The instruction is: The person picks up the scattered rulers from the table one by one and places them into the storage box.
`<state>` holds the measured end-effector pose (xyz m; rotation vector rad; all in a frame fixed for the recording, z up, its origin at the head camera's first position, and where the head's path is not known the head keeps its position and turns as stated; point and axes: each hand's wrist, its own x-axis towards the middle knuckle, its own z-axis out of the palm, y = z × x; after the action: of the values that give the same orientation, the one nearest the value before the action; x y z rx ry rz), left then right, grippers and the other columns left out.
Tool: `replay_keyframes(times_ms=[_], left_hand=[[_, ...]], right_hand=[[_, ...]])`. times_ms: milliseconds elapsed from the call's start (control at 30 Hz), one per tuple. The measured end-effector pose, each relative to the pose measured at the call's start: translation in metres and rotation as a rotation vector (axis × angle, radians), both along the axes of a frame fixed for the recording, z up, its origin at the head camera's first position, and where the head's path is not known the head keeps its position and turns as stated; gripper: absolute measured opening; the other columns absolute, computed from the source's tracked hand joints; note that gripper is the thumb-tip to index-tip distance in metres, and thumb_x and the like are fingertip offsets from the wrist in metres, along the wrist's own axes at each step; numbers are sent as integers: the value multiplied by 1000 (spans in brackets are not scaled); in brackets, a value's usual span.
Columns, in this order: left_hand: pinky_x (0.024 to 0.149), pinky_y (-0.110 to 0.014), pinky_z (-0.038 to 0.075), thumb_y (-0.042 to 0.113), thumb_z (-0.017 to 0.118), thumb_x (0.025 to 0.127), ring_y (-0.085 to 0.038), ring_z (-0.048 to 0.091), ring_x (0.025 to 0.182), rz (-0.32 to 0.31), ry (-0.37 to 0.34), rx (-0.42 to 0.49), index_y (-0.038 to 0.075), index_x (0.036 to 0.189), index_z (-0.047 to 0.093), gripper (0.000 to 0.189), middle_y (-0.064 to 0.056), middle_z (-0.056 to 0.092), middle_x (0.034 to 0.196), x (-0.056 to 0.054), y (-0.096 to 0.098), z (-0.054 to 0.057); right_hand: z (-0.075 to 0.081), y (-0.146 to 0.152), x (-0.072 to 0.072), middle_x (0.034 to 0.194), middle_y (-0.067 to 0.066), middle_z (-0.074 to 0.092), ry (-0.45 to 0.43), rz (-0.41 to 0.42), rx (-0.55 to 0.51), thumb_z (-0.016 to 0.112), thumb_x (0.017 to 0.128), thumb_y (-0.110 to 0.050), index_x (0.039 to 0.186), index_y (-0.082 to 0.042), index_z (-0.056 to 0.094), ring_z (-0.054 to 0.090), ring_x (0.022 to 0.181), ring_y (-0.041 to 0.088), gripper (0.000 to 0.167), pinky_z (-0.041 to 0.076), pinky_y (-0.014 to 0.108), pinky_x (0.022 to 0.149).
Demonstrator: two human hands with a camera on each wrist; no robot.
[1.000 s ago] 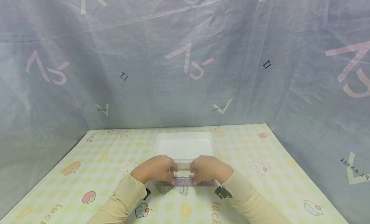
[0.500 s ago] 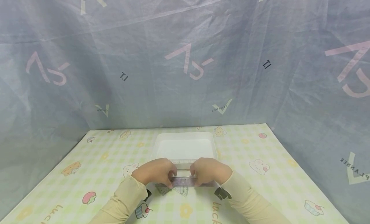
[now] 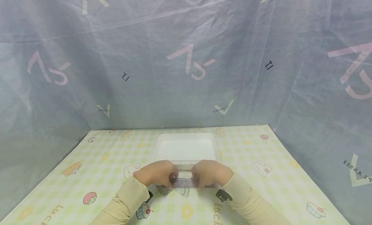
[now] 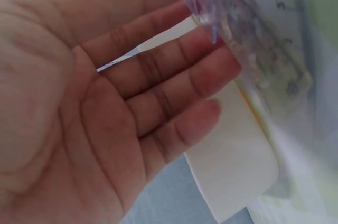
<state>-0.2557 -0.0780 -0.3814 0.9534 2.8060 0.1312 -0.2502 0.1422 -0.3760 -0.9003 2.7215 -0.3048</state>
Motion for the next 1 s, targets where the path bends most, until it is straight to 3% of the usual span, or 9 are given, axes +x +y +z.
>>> replay_keyframes(times_ms=[533, 1000], left_hand=[[68, -20, 50, 17, 90, 67, -2, 54, 66, 10, 7, 19, 16, 84, 76, 22, 14, 63, 74, 0, 2, -3], [76, -22, 52, 16, 89, 69, -2, 55, 73, 1, 9, 26, 15, 88, 78, 23, 12, 68, 82, 1, 0, 1]], right_hand=[[-3, -2, 1, 69, -11, 52, 41, -21, 38, 91, 64, -11, 78, -20, 60, 46, 65, 8, 34, 44, 27, 64], [-5, -1, 0, 73, -11, 56, 58, 16, 28, 88, 66, -7, 78, -17, 61, 49, 66, 8, 31, 47, 26, 66]])
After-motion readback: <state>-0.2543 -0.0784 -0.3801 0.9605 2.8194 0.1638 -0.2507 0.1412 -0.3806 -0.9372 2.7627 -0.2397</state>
